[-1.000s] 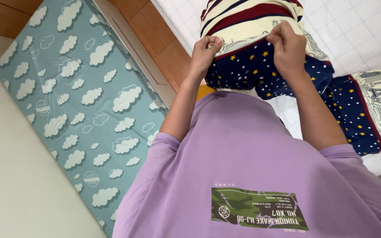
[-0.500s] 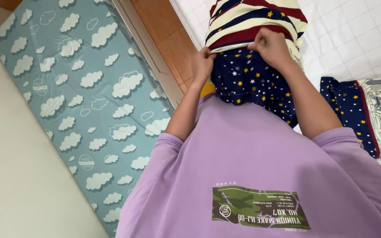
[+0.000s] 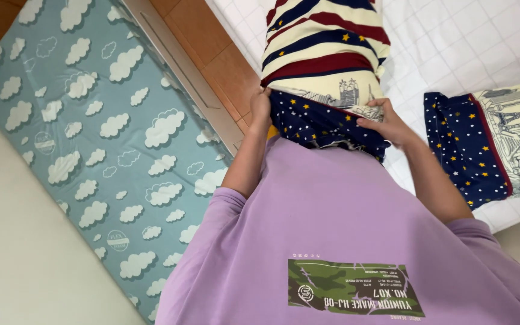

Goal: The person inserts a white pillow into a patterned pillowcase by hand. They repeatedly adjust the fabric and corners to fit the pillow inside, then smooth the case and place the finished pillow on the bed.

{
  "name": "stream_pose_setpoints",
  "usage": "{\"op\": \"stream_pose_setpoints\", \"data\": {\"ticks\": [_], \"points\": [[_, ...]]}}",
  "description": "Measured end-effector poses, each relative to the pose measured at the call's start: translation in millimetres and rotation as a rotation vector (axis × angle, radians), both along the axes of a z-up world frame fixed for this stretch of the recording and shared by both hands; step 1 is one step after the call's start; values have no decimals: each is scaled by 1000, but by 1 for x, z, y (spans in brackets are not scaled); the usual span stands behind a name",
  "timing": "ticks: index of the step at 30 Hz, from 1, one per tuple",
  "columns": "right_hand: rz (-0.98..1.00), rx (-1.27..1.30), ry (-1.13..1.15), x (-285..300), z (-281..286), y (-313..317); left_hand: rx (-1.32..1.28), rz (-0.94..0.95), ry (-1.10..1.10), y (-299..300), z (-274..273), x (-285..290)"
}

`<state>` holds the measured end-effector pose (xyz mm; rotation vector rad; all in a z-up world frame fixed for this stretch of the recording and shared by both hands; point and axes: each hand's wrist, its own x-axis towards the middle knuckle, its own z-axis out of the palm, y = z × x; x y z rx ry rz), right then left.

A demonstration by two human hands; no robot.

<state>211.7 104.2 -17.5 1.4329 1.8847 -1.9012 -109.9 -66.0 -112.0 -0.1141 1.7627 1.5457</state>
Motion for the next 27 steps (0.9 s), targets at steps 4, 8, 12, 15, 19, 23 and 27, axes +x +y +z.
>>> {"op": "stream_pose_setpoints", "data": {"ticks": [4, 8, 12, 15, 19, 23, 27], "points": [[-250, -16, 166, -15, 21, -4, 135, 136, -343, 10, 47, -16], [-358, -216, 395, -27, 123, 29, 65, 28, -389, 16, 166, -54], [-367, -241, 638, -25, 150, 65, 660, -86, -315, 25, 189, -90], [-350, -299, 923, -35, 132, 79, 859, -54, -224, 41, 165, -98], [-349, -173, 995, -49, 98, 88, 1027, 13, -88, 46, 182, -87], [-394, 49, 896, -56, 75, 90, 993, -39, 102, 34, 177, -68], [-432, 277, 801, -64, 56, 100, 557, -132, 409, 40, 140, -61]]}}
